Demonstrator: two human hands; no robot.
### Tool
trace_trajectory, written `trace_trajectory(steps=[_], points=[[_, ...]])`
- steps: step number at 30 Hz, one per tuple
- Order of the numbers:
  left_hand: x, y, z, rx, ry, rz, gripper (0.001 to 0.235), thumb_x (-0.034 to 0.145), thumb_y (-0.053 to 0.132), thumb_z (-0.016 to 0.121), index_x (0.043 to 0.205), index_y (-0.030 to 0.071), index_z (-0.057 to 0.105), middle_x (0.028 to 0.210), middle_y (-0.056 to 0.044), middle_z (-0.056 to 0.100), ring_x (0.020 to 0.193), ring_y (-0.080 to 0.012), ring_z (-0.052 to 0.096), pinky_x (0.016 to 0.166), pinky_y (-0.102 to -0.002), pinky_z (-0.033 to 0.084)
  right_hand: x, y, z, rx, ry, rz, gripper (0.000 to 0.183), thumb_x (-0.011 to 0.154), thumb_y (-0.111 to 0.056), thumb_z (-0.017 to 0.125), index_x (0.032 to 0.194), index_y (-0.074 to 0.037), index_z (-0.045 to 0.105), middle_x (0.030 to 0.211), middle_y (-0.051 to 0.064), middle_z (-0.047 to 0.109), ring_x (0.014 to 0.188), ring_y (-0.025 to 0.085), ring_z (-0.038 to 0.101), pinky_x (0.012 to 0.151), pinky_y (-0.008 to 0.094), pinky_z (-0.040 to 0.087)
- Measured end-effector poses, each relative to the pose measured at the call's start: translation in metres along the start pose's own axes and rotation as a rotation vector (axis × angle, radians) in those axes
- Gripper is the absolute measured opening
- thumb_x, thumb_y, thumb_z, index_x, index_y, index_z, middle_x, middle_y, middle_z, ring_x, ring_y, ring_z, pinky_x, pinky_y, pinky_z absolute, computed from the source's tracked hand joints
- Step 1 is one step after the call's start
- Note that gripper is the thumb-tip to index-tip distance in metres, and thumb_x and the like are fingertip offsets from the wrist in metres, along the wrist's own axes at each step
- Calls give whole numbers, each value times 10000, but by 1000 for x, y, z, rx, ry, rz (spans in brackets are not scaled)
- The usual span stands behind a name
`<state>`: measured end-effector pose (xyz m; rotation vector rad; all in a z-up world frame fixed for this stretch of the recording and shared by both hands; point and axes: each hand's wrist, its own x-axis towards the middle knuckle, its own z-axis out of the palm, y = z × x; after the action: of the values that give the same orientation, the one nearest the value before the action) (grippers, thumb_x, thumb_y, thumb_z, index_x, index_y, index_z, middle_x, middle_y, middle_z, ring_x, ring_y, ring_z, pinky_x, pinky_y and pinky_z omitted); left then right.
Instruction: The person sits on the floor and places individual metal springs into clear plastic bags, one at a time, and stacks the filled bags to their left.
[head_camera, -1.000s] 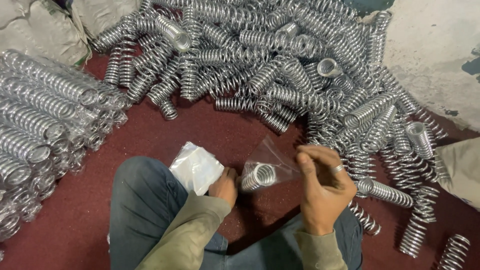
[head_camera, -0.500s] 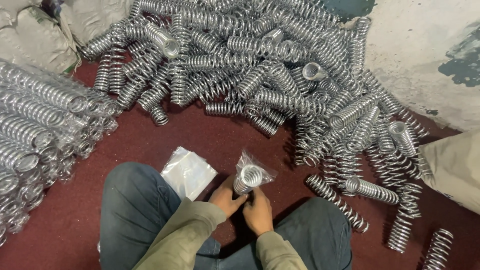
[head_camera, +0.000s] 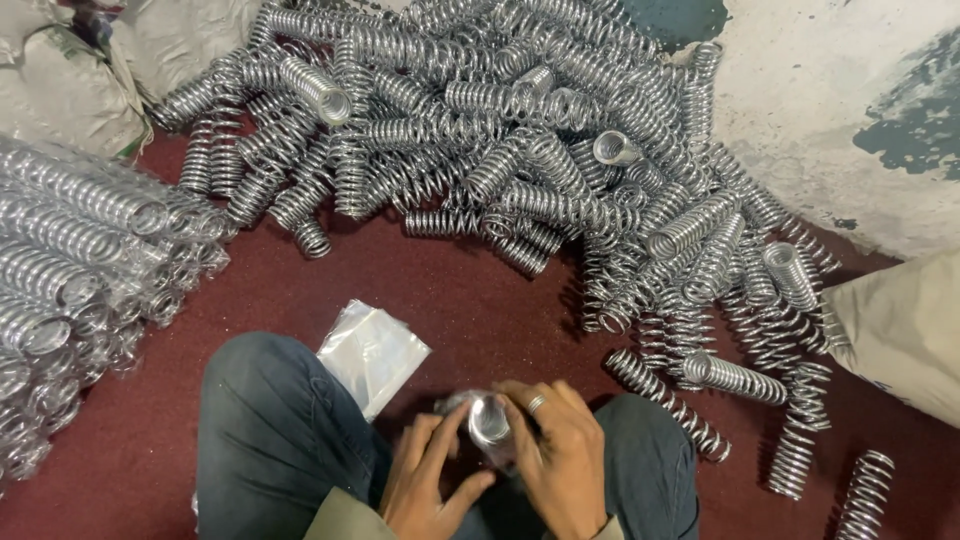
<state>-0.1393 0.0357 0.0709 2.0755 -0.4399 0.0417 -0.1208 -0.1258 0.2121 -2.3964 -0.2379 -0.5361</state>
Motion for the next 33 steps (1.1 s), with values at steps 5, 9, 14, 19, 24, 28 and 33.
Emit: trace_trajectory(steps=[5,9,14,19,24,28,33], points=[[49,40,-22,-101,139,360,287,946,194,613,1214,106,670,1184,-108,646,1129,-277,630,971,-407,442,-21,-19,9,-92,19,-322,116,955,-173,659,1034,-166,742,867,-44,688,910,201,567,819,408,406],[51,61,-22,-475,7,290,63,804,28,621,770,79,637,832,-41,637,744,-177,616,676,-323,454,-32,7,7,-86,179,-337,47,789,-297,762,828,-296,737,924,-122,712,959,181,645,943,367,473],[23,64,12,-380,113,305,93,811,82,667,901,66,686,889,-61,670,780,-254,620,749,-385,451,-33,41,11,-284,-275,368,440,551,-212,646,984,-285,636,1161,-45,546,1068,238,567,922,472,434],[23,37,7,-314,119,343,308,864,228,709,1112,55,654,1041,-114,705,989,-334,694,858,-461,505,-30,45,34,-348,-576,436,626,633,-144,604,1207,-387,661,1292,-169,599,1205,152,614,1021,438,402],[40,-8,-53,-95,-66,362,466,833,560,717,1160,244,615,1140,69,705,1074,-149,700,1105,-413,336,-34,1,18,442,-160,279,633,687,-96,872,1278,-85,646,1353,112,673,1251,221,694,1034,342,609],[58,-41,-182,429,192,482,445,715,111,909,1117,207,744,1199,23,757,1225,-248,670,1110,-604,334,-48,17,24,240,8,181,517,634,-79,899,1119,-54,723,1194,115,730,1113,196,707,1001,318,583],[49,-92,-374,1039,372,291,719,473,-100,578,1139,165,636,1287,-2,653,1442,-286,543,1198,-566,278,-88,103,38,223,-271,358,645,560,-185,953,1166,-92,752,1175,77,778,1060,199,777,949,319,615]])
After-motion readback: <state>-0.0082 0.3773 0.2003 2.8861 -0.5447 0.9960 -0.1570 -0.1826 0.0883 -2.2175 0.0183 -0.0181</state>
